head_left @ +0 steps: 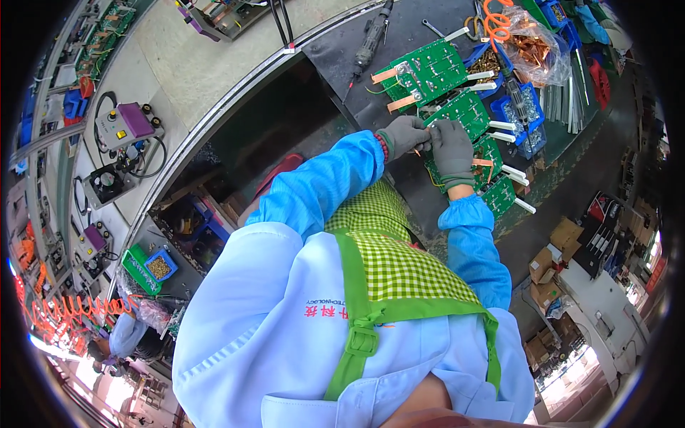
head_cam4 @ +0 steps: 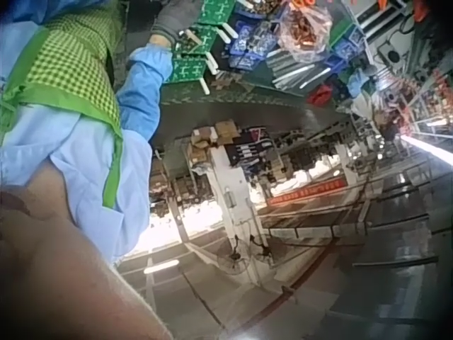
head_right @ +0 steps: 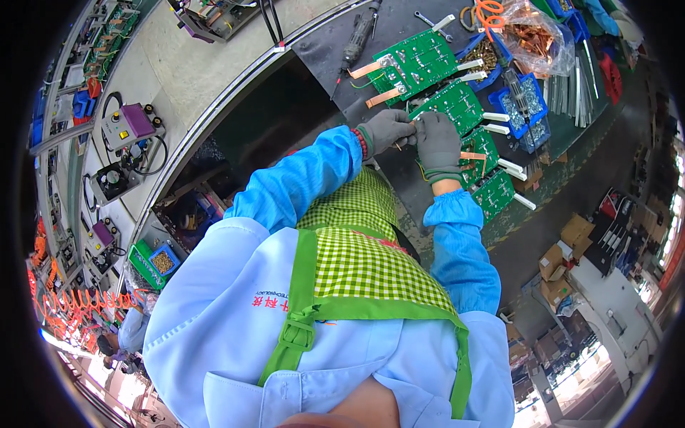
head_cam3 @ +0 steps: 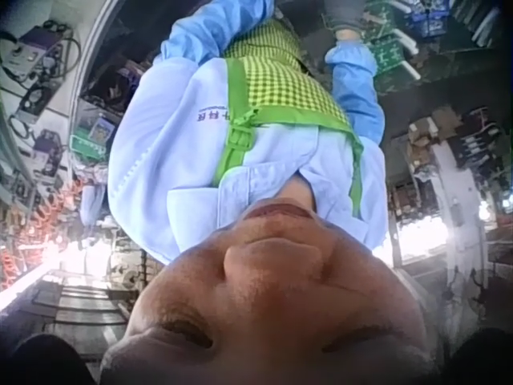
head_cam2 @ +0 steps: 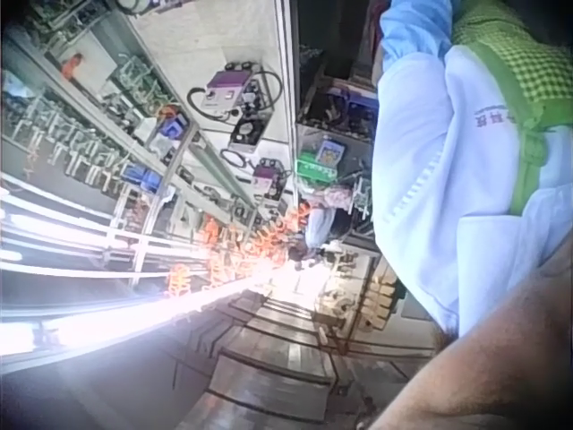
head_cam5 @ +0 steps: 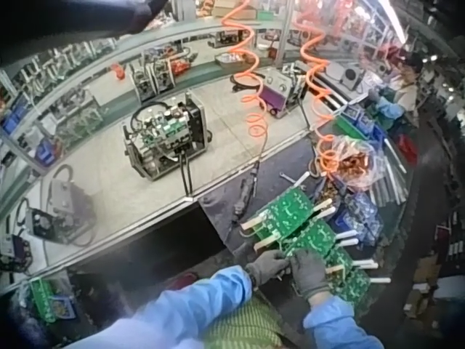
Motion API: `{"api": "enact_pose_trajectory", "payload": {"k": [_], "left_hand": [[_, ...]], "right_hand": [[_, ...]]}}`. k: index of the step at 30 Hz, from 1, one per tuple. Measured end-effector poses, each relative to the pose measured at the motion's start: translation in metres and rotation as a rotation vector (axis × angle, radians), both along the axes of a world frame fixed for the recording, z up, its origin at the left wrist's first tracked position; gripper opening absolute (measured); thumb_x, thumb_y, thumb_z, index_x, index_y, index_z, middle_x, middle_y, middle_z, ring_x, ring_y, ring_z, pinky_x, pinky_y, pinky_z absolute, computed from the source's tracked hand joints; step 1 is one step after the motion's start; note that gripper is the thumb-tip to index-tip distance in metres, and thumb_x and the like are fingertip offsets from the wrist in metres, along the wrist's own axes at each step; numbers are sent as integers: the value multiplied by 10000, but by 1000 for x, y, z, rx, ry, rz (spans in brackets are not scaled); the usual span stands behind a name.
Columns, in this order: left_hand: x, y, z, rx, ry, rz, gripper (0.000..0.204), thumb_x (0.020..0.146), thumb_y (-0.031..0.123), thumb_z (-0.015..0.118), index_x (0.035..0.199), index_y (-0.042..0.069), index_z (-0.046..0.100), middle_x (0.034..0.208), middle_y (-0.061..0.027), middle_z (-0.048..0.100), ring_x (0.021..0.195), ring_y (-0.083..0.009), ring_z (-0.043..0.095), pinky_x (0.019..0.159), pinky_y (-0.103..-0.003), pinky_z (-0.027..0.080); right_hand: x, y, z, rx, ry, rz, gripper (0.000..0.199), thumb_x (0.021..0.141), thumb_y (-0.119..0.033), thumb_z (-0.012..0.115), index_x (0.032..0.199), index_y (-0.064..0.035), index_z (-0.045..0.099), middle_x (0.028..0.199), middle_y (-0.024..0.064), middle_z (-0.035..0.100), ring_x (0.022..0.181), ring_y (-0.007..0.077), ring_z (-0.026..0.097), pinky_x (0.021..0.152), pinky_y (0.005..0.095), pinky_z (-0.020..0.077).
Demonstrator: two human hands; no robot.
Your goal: The recorder is attaching copper strips to green circuit boards using a screwdriver in a workshop setting.
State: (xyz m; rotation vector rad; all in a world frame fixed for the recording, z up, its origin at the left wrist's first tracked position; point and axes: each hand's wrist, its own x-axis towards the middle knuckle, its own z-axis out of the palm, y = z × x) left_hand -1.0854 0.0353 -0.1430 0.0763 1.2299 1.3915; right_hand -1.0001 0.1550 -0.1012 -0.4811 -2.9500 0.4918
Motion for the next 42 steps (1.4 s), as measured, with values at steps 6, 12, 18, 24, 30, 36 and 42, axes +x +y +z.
{"api": "enact_pose_trajectory", "payload": {"k": [6, 12, 18, 24, 30, 36, 42], "left_hand": [[1, 0, -5, 19, 33, 10, 141, 869, 130, 574, 902, 2, 622, 748, -46, 628, 562, -73, 508, 501, -213, 406], [9, 3, -10, 106, -40, 54, 140, 851, 84, 556, 934, 13, 643, 753, -37, 621, 574, -69, 502, 501, -215, 406], [2, -3, 4, 162, -27, 22, 134, 832, 48, 547, 918, 7, 642, 760, -50, 635, 596, -69, 527, 506, -207, 415], [-4, 5, 2, 17, -1, 23, 153, 867, 122, 583, 915, -19, 617, 763, -66, 641, 592, -76, 544, 503, -204, 423], [4, 7, 0, 105, -12, 2, 138, 874, 125, 584, 880, -11, 608, 762, -63, 637, 588, -73, 550, 496, -210, 425], [1, 8, -6, -12, -98, 25, 130, 863, 100, 598, 919, -17, 597, 776, -70, 635, 579, -71, 551, 500, -199, 438], [1, 16, 0, -40, -131, -22, 143, 868, 97, 592, 950, -20, 585, 779, -71, 634, 564, -67, 548, 496, -193, 443]], "right_hand": [[-13, -3, 10, 218, -229, 9, 250, 838, -345, 573, 850, -96, 576, 895, 113, 595, 811, 303, 607, 655, 423, 494], [-20, 2, 3, 174, -514, -100, 375, 884, -447, 474, 838, -110, 633, 835, 132, 627, 805, 329, 614, 661, 448, 490], [-12, 6, 8, -148, -489, -164, 375, 873, -467, 487, 873, -120, 629, 892, 143, 631, 831, 356, 616, 693, 441, 487], [-5, 10, 12, -175, -142, -21, 267, 838, -324, 599, 941, -79, 572, 1004, 162, 562, 843, 370, 587, 690, 444, 479], [7, 16, 0, -144, -133, -72, 264, 878, -325, 548, 959, -79, 599, 991, 161, 569, 864, 359, 583, 727, 446, 474], [15, 4, 3, -273, 143, -69, 372, 923, -372, 482, 990, -51, 657, 1047, 161, 574, 997, 308, 547, 839, 386, 443], [23, 18, -1, -338, 263, -208, 338, 922, -332, 485, 998, -50, 655, 1070, 169, 577, 1014, 332, 544, 860, 406, 443]]}}
